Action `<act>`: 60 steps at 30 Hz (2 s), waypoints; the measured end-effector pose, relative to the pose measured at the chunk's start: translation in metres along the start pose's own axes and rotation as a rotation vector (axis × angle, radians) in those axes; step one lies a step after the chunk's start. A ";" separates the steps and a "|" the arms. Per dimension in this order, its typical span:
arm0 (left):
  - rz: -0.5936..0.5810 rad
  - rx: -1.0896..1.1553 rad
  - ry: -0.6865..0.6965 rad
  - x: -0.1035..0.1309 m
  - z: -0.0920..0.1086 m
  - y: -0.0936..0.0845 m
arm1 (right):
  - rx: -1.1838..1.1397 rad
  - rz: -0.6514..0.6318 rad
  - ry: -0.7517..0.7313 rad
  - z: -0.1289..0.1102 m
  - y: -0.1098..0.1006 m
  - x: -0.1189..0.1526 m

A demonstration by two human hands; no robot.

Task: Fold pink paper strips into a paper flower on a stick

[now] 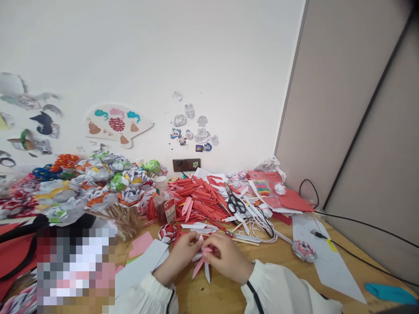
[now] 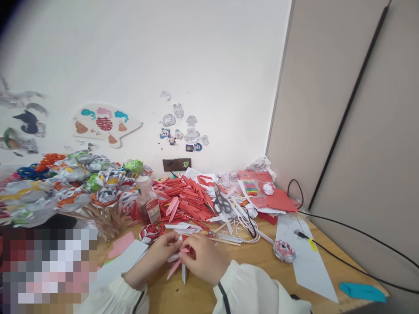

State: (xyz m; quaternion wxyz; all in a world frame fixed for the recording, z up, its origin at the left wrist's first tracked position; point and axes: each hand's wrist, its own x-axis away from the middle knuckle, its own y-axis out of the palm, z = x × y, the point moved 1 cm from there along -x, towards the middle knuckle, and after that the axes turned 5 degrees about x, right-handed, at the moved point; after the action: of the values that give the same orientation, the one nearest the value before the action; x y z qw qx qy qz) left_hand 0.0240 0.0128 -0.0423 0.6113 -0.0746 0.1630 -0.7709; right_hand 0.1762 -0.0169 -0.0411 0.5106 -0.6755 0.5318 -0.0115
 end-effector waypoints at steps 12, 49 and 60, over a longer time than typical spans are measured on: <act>0.064 -0.038 0.040 0.000 0.003 -0.002 | -0.081 -0.024 -0.043 0.000 -0.007 -0.001; 0.123 -0.121 0.171 0.007 0.011 0.000 | -0.032 0.070 -0.133 -0.001 -0.017 0.000; 0.140 -0.086 0.133 0.007 0.011 -0.002 | -0.027 0.061 -0.205 -0.003 -0.016 0.002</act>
State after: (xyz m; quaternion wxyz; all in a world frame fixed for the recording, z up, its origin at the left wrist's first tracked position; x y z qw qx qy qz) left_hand 0.0243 0.0045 -0.0319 0.6476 -0.0379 0.2409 -0.7219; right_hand 0.1863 -0.0217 -0.0294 0.5531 -0.6636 0.4972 0.0802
